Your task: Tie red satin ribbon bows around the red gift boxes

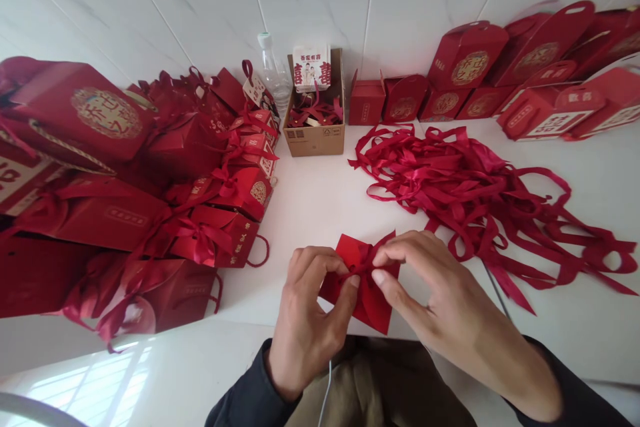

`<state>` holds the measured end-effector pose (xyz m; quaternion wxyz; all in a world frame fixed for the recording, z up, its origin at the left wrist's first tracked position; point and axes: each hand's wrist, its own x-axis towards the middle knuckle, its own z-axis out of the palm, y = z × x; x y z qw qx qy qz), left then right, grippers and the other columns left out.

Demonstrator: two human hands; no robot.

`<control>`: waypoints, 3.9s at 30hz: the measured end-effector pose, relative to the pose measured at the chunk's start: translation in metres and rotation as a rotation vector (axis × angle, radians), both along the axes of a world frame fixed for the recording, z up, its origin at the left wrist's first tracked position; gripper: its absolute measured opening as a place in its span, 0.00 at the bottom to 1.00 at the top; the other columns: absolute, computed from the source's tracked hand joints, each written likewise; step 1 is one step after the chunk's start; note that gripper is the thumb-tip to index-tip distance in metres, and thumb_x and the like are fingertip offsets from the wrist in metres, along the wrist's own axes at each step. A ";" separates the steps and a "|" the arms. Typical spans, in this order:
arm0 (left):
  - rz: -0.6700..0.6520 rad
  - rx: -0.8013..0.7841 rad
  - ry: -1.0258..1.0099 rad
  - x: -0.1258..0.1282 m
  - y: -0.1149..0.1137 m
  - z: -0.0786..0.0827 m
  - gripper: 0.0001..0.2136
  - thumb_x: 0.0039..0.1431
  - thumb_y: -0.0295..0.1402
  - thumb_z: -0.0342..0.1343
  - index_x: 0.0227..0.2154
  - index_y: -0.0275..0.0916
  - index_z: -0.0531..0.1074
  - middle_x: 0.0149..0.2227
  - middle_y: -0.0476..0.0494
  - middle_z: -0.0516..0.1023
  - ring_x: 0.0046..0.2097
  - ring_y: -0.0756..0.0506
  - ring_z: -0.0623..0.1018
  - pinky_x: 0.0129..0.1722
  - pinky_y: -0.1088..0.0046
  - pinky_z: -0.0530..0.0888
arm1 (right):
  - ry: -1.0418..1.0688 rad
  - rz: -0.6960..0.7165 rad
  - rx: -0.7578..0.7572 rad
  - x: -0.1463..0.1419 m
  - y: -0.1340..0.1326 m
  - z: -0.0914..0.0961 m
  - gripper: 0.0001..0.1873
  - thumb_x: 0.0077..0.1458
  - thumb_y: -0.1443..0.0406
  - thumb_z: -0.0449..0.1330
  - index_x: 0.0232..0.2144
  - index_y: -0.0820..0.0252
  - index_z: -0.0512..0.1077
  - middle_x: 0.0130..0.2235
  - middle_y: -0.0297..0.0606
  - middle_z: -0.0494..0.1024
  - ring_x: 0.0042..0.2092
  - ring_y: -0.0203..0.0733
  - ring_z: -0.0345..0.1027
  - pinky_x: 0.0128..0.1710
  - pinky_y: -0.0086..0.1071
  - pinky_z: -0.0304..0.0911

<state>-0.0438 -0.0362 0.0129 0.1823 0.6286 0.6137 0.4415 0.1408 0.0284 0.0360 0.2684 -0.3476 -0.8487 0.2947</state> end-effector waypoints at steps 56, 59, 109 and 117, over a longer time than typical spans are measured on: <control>-0.057 -0.199 -0.088 -0.015 -0.022 0.010 0.03 0.66 0.29 0.52 0.38 0.44 0.68 0.50 0.44 0.72 0.51 0.41 0.75 0.48 0.62 0.74 | -0.021 -0.151 0.092 0.007 0.021 -0.015 0.05 0.73 0.62 0.53 0.41 0.53 0.68 0.42 0.35 0.74 0.45 0.47 0.68 0.45 0.43 0.61; -0.028 -0.168 -0.149 -0.019 -0.016 0.010 0.07 0.72 0.32 0.46 0.45 0.47 0.69 0.52 0.44 0.72 0.55 0.41 0.73 0.54 0.60 0.71 | -0.028 -0.108 0.034 0.011 0.013 -0.004 0.05 0.72 0.58 0.56 0.46 0.51 0.67 0.45 0.35 0.73 0.49 0.47 0.67 0.46 0.41 0.61; -0.206 -0.082 -0.041 -0.003 0.030 0.003 0.12 0.63 0.25 0.58 0.49 0.42 0.73 0.57 0.38 0.74 0.61 0.39 0.72 0.60 0.56 0.71 | -0.141 -0.144 0.204 0.014 -0.011 -0.009 0.02 0.68 0.65 0.57 0.41 0.53 0.66 0.39 0.38 0.72 0.41 0.51 0.65 0.44 0.47 0.60; -0.117 -0.095 -0.140 -0.002 0.024 0.000 0.03 0.69 0.28 0.53 0.40 0.42 0.71 0.48 0.43 0.79 0.52 0.44 0.78 0.51 0.65 0.73 | -0.091 -0.191 0.128 0.019 -0.006 -0.012 0.04 0.74 0.64 0.52 0.43 0.51 0.66 0.40 0.34 0.76 0.41 0.48 0.70 0.42 0.44 0.63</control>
